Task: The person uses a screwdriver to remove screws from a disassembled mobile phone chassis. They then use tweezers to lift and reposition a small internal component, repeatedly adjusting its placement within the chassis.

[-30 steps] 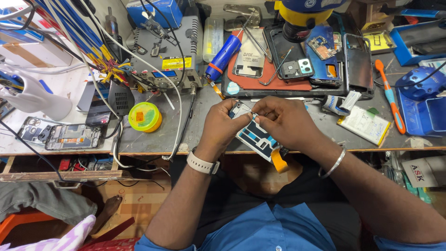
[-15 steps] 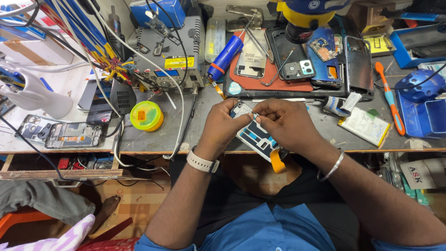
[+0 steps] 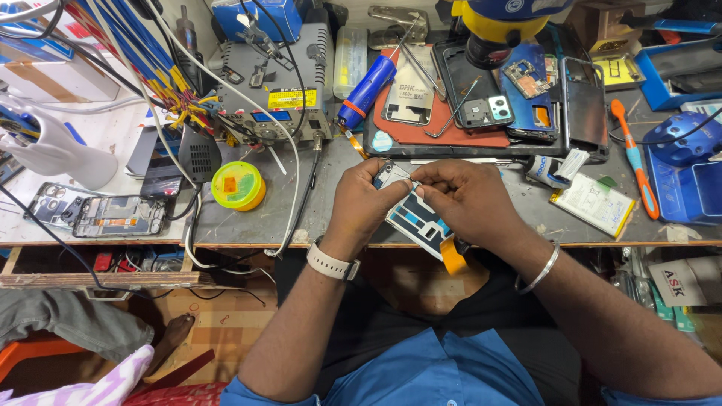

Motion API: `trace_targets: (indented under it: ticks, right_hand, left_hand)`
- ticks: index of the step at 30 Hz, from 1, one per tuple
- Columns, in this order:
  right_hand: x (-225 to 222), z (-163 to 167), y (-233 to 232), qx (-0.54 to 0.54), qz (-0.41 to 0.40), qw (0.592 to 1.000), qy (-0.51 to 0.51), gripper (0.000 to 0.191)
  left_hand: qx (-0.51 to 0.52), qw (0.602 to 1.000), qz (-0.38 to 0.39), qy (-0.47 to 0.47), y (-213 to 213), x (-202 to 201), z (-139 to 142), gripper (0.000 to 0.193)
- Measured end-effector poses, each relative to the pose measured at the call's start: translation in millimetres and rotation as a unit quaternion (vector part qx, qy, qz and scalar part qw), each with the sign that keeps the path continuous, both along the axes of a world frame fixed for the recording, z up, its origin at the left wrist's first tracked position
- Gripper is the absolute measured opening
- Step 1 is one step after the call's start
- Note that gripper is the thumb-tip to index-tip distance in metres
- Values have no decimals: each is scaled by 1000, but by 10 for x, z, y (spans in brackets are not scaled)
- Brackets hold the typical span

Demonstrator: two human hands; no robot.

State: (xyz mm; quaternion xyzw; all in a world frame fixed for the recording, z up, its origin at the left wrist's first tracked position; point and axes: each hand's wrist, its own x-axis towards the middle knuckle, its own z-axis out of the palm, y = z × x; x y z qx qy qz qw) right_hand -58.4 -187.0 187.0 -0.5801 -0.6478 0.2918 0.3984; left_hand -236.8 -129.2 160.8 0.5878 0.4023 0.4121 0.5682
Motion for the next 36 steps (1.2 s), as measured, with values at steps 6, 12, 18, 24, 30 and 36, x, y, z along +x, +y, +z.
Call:
trace_targets:
  ticks: [6, 12, 18, 24, 30, 36]
  right_hand:
    - [6, -8, -12, 2, 2, 1000, 23, 24]
    - [5, -24, -21, 27, -3, 999, -16, 24]
    - [-2, -78, -11, 4, -17, 1000, -5, 23]
    - [0, -80, -19, 33, -6, 999, 2, 22]
    - [18, -72, -47, 50, 8, 999, -14, 22]
    - [16, -159, -33, -2, 12, 996, 86, 24]
  left_hand:
    - [-6, 1000, 16, 22, -12, 27, 33, 20]
    - [41, 998, -10, 55, 2, -22, 9, 21]
    - [-24, 998, -48, -44, 35, -40, -48, 24]
    - [-23, 999, -34, -34, 4, -31, -37, 20]
    - [-1, 1000, -7, -12, -33, -7, -9, 21]
    - [30, 999, 19, 28, -68, -1, 5, 22]
